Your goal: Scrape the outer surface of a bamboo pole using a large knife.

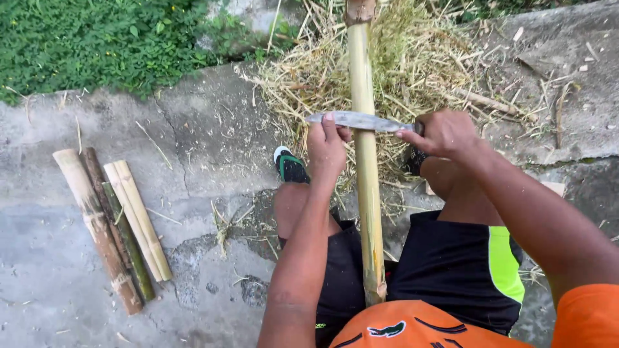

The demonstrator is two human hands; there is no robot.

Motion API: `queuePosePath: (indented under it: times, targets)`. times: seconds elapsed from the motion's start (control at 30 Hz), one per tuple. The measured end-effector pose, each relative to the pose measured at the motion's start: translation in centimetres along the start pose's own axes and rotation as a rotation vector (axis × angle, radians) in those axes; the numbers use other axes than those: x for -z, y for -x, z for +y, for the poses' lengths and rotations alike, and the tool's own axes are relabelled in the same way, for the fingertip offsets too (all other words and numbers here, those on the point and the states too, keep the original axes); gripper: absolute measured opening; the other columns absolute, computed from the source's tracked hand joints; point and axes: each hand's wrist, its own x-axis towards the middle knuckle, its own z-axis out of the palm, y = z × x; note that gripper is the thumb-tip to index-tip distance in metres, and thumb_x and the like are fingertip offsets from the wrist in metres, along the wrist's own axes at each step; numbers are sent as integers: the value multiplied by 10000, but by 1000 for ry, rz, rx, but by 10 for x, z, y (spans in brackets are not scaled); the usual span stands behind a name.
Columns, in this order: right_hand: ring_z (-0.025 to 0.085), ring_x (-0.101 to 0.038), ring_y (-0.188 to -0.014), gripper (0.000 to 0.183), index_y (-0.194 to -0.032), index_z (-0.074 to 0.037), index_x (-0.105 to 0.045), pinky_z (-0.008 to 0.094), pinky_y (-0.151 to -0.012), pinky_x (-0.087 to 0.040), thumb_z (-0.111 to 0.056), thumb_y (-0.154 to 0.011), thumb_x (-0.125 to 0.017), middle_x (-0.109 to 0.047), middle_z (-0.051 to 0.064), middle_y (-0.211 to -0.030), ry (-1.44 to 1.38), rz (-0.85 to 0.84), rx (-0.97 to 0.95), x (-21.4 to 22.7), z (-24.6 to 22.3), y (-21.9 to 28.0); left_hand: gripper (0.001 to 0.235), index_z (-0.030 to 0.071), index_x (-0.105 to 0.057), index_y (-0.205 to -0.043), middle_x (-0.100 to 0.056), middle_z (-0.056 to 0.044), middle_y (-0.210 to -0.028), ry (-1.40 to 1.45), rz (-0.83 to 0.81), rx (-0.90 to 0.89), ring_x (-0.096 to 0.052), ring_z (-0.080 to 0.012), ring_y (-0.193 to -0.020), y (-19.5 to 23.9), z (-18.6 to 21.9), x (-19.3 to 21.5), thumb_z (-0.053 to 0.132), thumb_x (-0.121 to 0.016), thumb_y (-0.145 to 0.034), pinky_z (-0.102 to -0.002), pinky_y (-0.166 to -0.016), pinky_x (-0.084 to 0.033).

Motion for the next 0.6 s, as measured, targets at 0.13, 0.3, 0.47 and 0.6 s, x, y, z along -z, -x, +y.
queuePosePath:
  times: [0.13, 0.3, 0.47, 0.6]
  targets:
    - [131, -471, -429, 874, -731, -148, -646, 370, -403, -393, -918, -845, -249, -485, 13, -497, 7, -11, -4, 9, 5, -31, 403, -14, -586, -961, -618, -51, -676, 26, 21, -86, -615, -144, -594, -25, 17, -6, 282, -370, -1129, -306, -583, -528]
    - [95, -308, -449, 916, -692, -148, -598, 328, -358, -284, -957, -867, -205, -328, -62, -541, 46, 36, -82, 16, 19, -84, 410, 43, -593, -924, -630, -31, -695, -86, -37, 52, -634, -122, -587, -78, 40, -5, 273, -307, -1107, -299, -551, -556]
    - [97, -311, -449, 937, -662, -138, -583, 310, -370, -253, -964, -885, -201, -334, -48, -539, 31, 122, -61, 67, 20, -126, 411, 55, -598, -898, -653, -38, -681, -108, -31, 76, -656, -114, -552, -153, 58, -14, 299, -321, -1079, -287, -511, -573]
    - [105, -363, -456, 929, -683, -145, -611, 308, -394, -258, -962, -912, -233, -398, -9, -534, 69, 191, -36, 84, 17, -136, 430, 22, -574, -849, -668, -77, -669, 2, 8, 83, -671, -150, -527, -179, 58, -16, 319, -368, -1082, -310, -509, -549]
